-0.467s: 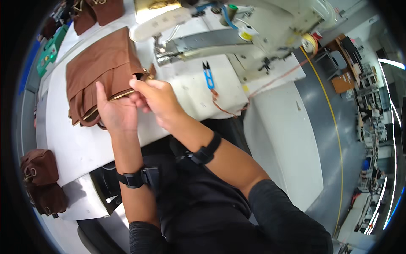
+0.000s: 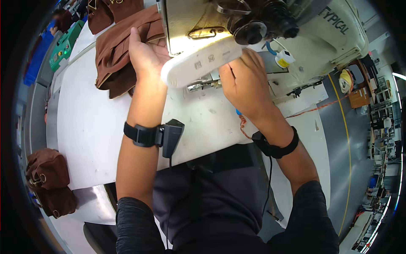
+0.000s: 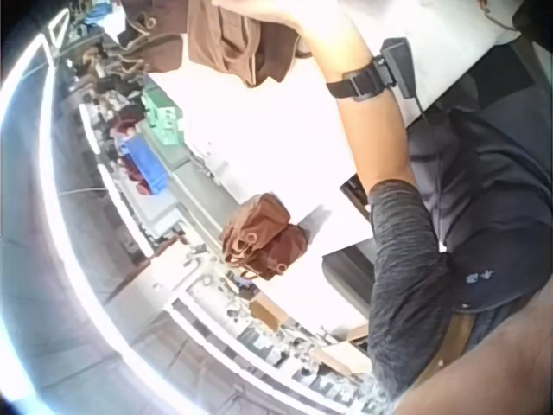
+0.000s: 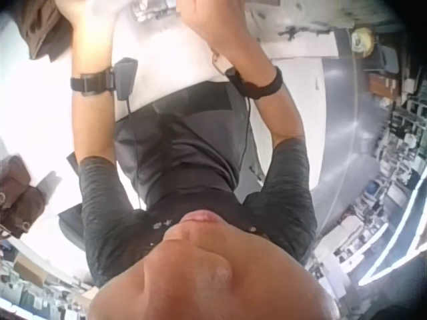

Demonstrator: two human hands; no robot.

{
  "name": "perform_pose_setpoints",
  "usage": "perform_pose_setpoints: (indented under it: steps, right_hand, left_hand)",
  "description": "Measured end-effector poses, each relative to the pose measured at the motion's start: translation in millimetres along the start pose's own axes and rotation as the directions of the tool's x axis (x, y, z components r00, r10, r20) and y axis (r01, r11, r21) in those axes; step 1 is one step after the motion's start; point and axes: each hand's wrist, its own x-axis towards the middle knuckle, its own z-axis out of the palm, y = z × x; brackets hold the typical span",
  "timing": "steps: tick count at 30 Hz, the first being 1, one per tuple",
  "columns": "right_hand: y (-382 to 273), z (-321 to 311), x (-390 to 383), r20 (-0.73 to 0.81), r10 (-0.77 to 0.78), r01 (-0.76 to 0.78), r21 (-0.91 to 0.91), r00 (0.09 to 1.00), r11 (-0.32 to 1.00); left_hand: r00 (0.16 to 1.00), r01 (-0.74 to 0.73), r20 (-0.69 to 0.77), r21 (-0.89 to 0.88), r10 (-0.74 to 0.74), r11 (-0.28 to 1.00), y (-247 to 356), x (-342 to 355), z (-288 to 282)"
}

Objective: The recorder is using a sewing machine to stitch parts of a leather bag.

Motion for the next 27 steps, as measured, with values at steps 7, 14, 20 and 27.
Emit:
perform_pose_setpoints:
  steps: [7,14,20,27]
  right_hand:
    - [13,11,19,0.164,-0.252,0.267,-0.082,0.954,0.960]
    - [19,15,39,0.338,-0.233,0.279,-0.094,0.912,0.956]
    - [22,16,39,0.351,0.232,-0.335,0.268,0.907,0.903]
    - [13,13,36,0.035,-0.057,0.040,0.381,0.998,0.924]
  left_hand:
    - [0.961,0.041,0.275,-0.121,-0.006,0.992,-23,-25,-10]
    - [0.926,-0.363,0.086,0.479,0.369,0.799,-23,-44,12]
    - [0.898,-0.371,0.021,0.573,0.440,0.731,-44,-36,36]
    - [0.828,-0.228,-0.209,0.721,0.519,0.654,-59,-60,53]
